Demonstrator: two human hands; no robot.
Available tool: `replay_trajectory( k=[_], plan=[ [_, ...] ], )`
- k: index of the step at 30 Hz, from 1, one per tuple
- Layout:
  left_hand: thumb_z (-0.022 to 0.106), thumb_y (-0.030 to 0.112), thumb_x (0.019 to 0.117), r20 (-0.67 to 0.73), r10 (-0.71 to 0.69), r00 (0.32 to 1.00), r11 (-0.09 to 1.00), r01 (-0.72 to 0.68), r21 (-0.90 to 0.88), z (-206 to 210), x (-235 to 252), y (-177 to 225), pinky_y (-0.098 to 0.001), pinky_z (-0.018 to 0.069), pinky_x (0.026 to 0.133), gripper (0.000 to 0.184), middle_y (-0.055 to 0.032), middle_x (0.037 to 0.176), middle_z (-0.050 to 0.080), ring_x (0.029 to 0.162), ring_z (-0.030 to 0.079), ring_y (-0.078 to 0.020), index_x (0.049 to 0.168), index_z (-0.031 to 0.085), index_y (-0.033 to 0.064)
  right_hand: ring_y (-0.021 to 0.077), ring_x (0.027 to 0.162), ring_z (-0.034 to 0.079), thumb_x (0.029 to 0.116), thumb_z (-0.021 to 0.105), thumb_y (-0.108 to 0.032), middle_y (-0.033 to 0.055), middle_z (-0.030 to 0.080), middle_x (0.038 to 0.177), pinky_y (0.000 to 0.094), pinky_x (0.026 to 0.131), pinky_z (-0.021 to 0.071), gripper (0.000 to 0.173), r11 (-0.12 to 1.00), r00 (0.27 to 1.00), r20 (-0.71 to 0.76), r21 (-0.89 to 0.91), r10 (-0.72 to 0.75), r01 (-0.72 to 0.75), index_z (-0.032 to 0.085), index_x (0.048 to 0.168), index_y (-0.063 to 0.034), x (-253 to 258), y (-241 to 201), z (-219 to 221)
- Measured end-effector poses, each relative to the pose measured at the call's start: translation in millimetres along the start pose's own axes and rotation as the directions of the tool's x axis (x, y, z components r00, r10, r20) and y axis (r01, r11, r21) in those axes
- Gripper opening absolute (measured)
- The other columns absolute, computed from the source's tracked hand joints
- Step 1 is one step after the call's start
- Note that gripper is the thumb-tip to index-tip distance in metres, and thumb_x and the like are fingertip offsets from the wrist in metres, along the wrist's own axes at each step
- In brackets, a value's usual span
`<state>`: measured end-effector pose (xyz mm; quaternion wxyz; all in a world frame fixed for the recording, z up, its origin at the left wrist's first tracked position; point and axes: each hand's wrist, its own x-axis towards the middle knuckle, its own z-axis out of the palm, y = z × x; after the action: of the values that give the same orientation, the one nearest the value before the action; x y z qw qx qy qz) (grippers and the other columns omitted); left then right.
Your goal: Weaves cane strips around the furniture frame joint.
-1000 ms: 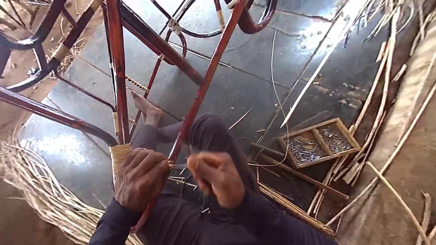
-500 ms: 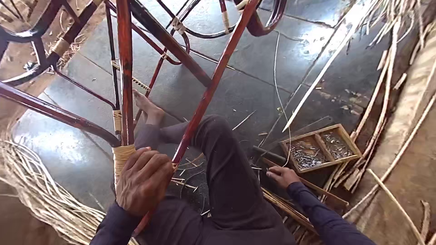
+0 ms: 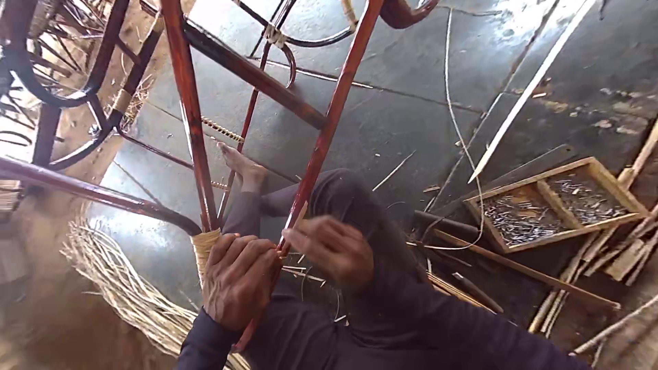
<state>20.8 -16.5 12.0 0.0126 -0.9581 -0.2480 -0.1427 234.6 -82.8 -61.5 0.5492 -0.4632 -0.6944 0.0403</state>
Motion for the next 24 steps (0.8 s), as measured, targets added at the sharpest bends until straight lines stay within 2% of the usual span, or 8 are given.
replay_trajectory(
  k=[3,6,8,11,15,17,21,24],
  plan=[
    [0.067,0.022,0.0967,0.016,0.026,1.000,1.000,-0.026,0.001,-2.8,3.4,0.9,-0.0461,0.0461,0.108,0.014,0.0003,0.112,0.074,0.110,0.067,-0.0179,0.099,0.078,0.0157,0.0254,0.096,0.069,0.0967,0.064,-0.005,0.0144,0.071,0.101,0.0356,0.082,0.0600,0.016,0.992,0.988,-0.091,-0.033,-0.124,0.122,0.077,0.106,-0.0056,13.0,26.1,6.8],
    [0.066,0.025,0.0980,0.090,0.059,0.994,0.998,-0.058,-0.019,-9.6,5.2,-3.5,-0.0471,0.0443,0.109,0.016,0.0004,0.116,0.073,0.114,0.066,-0.0181,0.104,0.078,0.0166,0.0266,0.099,0.066,0.0945,0.069,-0.006,0.0147,0.069,0.101,0.0374,0.088,0.0572,0.013,0.981,0.970,-0.142,-0.029,-0.196,0.194,0.077,0.104,-0.0059,13.9,26.7,1.2],
    [0.066,0.024,0.0980,0.155,0.102,0.983,0.994,-0.095,-0.051,-17.6,4.2,-9.4,-0.0484,0.0429,0.111,0.018,-0.0001,0.121,0.072,0.119,0.064,-0.0195,0.111,0.077,0.0169,0.0268,0.098,0.068,0.0930,0.072,-0.005,0.0148,0.071,0.099,0.0376,0.088,0.0592,0.011,0.978,0.969,-0.144,0.020,-0.202,0.207,0.077,0.103,-0.0031,11.8,19.0,-3.3],
    [0.067,0.013,0.0955,0.107,0.151,0.983,0.987,-0.144,-0.071,-15.9,-2.2,-16.0,-0.0502,0.0428,0.112,0.021,-0.0029,0.122,0.072,0.121,0.063,-0.0227,0.114,0.077,0.0173,0.0251,0.100,0.070,0.0938,0.069,-0.002,0.0158,0.072,0.100,0.0360,0.089,0.0612,0.012,0.980,0.984,-0.143,0.154,-0.103,0.124,0.077,0.104,-0.0002,4.7,4.5,-2.4],
    [0.067,0.014,0.0957,0.081,0.163,0.983,0.985,-0.158,-0.071,-12.5,-5.6,-12.9,-0.0522,0.0427,0.112,0.015,-0.0046,0.120,0.072,0.121,0.064,-0.0249,0.107,0.077,0.0165,0.0209,0.101,0.073,0.0934,0.066,0.002,0.0151,0.075,0.106,0.0346,0.089,0.0638,0.014,0.908,0.961,-0.154,0.390,0.228,-0.153,0.078,0.101,0.0007,-1.7,-14.7,13.8],
    [0.067,0.014,0.0962,0.079,0.169,0.983,0.984,-0.163,-0.073,-11.4,-7.7,-12.3,-0.0529,0.0419,0.114,0.015,-0.0054,0.122,0.072,0.122,0.063,-0.0256,0.107,0.076,0.0161,0.0198,0.100,0.074,0.0935,0.067,0.001,0.0140,0.076,0.106,0.0339,0.087,0.0644,0.014,0.882,0.941,-0.119,0.403,0.317,-0.246,0.078,0.101,0.0011,-3.8,-18.4,19.0],
    [0.065,0.012,0.0962,0.089,0.179,0.980,0.982,-0.172,-0.082,-12.7,-6.0,-12.9,-0.0536,0.0418,0.114,0.018,-0.0067,0.122,0.072,0.121,0.064,-0.0272,0.110,0.076,0.0141,0.0190,0.096,0.073,0.0931,0.067,0.000,0.0143,0.075,0.103,0.0322,0.084,0.0640,0.012,0.932,0.946,-0.141,0.261,0.294,-0.251,0.077,0.101,0.0027,-5.3,-17.9,16.3],
    [0.062,0.012,0.0976,0.105,0.186,0.977,0.980,-0.177,-0.086,-13.2,-5.0,-12.8,-0.0544,0.0413,0.113,0.019,-0.0073,0.122,0.072,0.121,0.064,-0.0280,0.111,0.075,0.0127,0.0191,0.095,0.074,0.0929,0.066,-0.001,0.0151,0.075,0.102,0.0314,0.083,0.0639,0.013,0.954,0.968,-0.079,0.205,0.239,-0.219,0.077,0.100,0.0021,3.5,-12.1,9.8]
  ],
)
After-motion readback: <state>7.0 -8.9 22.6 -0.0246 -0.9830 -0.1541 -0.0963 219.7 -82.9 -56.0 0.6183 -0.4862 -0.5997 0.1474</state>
